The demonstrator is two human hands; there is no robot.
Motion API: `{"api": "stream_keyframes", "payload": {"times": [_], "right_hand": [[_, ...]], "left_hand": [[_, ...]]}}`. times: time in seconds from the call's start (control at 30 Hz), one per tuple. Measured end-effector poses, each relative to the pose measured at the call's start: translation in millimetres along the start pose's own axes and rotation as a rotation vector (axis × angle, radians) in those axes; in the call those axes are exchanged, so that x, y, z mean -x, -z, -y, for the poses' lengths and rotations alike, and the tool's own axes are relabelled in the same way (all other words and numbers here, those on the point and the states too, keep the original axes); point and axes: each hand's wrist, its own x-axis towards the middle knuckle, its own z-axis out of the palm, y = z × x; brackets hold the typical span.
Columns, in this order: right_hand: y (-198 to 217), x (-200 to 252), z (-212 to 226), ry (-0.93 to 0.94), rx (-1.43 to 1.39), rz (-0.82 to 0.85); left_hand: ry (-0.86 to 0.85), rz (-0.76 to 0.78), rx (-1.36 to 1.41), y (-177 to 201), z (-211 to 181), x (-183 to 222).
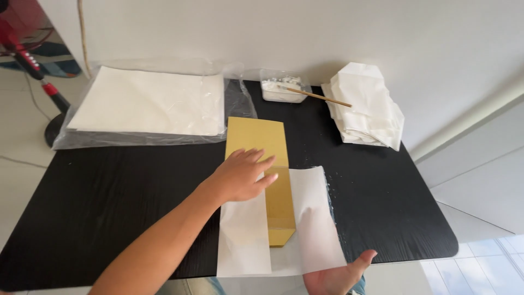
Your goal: The person applies adhesive to a sheet of paper using a brush and wraps it around a cardboard box, folding the edges and corners to secure them.
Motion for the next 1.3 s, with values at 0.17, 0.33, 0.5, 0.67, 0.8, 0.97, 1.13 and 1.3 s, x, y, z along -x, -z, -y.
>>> {"api": "stream_keyframes", "payload": {"times": [0.17, 0.33, 0.5, 0.67, 0.8, 0.97, 1.13, 1.3], "right_hand": [[42, -83, 1, -0.195, 0.159, 0.142], [64, -145, -9, -0.166, 0.178, 0.087], [39, -121, -7, -0.213, 0.136, 0.112], [-8, -75, -1, -0.218, 0.191, 0.214], [-33, -47, -2, -0.172, 0.186, 0.314], [-26, -60, -8, -0.121, 0.065, 0.396], [-44, -37, -9, -0.094, 0.128, 0.313], [-56, -23, -11, -0.042, 0.266, 0.297]], "left_hand": [[0.110, 0.240, -0.100, -11, 28, 36], [0.143, 0.358, -0.056, -3, 28, 53], [0.038, 0.251, -0.093, -15, 32, 55], [0.042, 0.284, -0.071, -28, 34, 49], [-0.033, 0.199, -0.062, -38, 33, 47], [-0.113, 0.141, -0.111, -51, 34, 41], [-0.135, 0.093, -0.170, -61, 37, 39], [-0.104, 0.127, -0.175, -57, 34, 40]]}}
